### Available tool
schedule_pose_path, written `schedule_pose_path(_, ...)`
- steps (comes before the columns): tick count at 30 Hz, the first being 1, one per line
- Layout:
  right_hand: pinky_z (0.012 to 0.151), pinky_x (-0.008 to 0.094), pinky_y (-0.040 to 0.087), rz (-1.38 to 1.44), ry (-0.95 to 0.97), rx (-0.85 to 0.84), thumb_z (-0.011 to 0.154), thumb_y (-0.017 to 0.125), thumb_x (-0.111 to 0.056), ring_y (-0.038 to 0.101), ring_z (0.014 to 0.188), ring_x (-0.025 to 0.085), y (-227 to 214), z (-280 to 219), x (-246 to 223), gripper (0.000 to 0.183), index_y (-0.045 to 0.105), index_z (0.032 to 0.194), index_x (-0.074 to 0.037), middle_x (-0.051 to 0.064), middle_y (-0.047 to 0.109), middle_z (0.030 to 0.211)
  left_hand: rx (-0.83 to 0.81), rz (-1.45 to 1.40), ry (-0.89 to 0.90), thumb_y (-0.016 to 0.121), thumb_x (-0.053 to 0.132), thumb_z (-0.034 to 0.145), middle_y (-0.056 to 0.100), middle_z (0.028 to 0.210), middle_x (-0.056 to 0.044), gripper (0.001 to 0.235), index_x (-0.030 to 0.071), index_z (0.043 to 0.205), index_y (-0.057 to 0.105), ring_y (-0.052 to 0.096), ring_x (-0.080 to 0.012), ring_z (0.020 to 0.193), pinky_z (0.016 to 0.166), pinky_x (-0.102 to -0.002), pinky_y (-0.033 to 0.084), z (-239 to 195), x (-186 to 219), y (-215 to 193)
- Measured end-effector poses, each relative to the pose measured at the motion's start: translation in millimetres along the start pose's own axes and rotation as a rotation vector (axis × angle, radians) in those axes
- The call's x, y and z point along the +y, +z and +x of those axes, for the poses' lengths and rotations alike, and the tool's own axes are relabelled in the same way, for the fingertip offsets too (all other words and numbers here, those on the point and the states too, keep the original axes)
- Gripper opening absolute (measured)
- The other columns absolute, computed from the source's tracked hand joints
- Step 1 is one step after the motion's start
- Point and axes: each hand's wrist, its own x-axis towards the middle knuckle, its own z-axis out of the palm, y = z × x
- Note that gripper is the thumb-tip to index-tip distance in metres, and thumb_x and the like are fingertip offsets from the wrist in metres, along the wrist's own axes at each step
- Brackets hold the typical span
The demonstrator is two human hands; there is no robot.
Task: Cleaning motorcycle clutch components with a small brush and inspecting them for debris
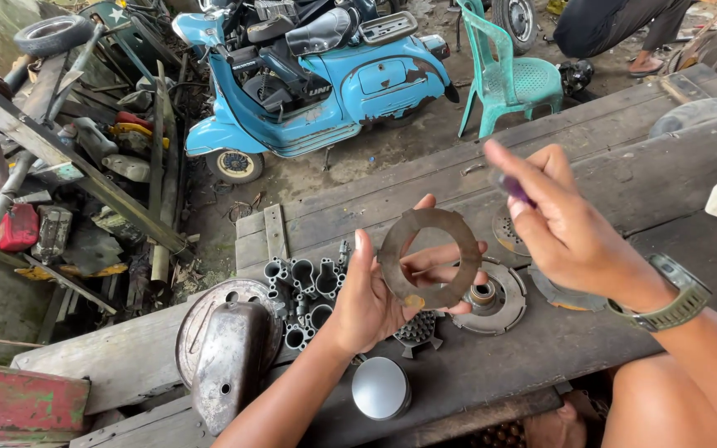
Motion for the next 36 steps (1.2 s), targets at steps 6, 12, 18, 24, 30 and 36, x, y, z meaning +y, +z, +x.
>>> schedule_pose_path(6,0.073,0.025,0.049,-0.030,-0.045,0.195,0.095,0.060,0.015,0.057,0.085,0.016,0.2,-0.9,-7.1,0.030,0.058,0.124,0.010,0.014,0.057,0.117,-0.022,-0.115,0.022,0.025,0.054,0.110,0.048,0.152,-0.031,0.080,0.016,0.176,0.000,0.060,-0.0409,0.127,0.095,-0.044,0.060,-0.2,-2.1,0.7)
schedule_pose_path(12,0.063,0.026,0.040,-0.204,-0.133,0.199,0.093,0.065,0.014,0.046,0.074,0.016,5.5,-8.3,-12.1,0.033,0.067,0.125,0.003,0.011,0.056,0.107,-0.026,-0.214,0.014,0.030,0.049,0.110,0.046,0.152,-0.034,0.077,0.016,0.175,0.006,0.060,-0.0425,0.127,0.097,-0.045,0.059,-0.7,-2.1,2.6)
schedule_pose_path(18,0.063,0.025,0.045,-0.191,-0.286,0.156,0.091,0.068,0.007,0.051,0.072,0.014,17.4,-10.7,-13.7,0.033,0.064,0.123,0.003,0.010,0.060,0.103,-0.010,-0.202,0.017,0.033,0.048,0.110,0.047,0.152,-0.030,0.077,0.016,0.175,0.008,0.058,-0.0424,0.128,0.099,-0.047,0.058,-1.6,-6.3,0.2)
schedule_pose_path(24,0.052,0.024,0.036,-0.251,-0.409,0.171,0.089,0.072,0.007,0.044,0.064,0.012,26.0,-5.1,-10.1,0.014,0.060,0.087,0.001,0.011,0.062,0.099,-0.041,-0.133,-0.026,0.028,0.055,0.111,0.056,0.141,-0.025,0.078,0.016,0.176,0.009,0.064,-0.0364,0.118,0.084,-0.040,0.062,-3.2,-12.0,1.6)
schedule_pose_path(30,0.080,0.036,0.049,-0.246,-0.460,0.015,0.081,0.072,0.004,0.057,0.085,0.022,32.4,-11.2,-37.3,0.019,0.063,0.096,-0.005,0.005,0.065,0.107,0.045,-0.093,-0.086,0.026,0.073,0.102,0.059,0.133,-0.020,0.095,0.006,0.169,0.020,0.068,-0.0279,0.102,0.075,-0.039,0.059,-5.0,-10.9,4.7)
schedule_pose_path(36,0.059,0.028,0.045,-0.222,-0.452,0.084,0.083,0.075,0.006,0.053,0.070,0.014,29.8,-9.3,-39.5,0.020,0.061,0.094,-0.002,0.011,0.063,0.102,0.057,0.127,-0.083,0.024,0.074,0.098,0.053,0.137,-0.021,0.096,0.007,0.166,0.019,0.066,-0.0294,0.103,0.073,-0.036,0.058,-5.5,-2.0,16.6)
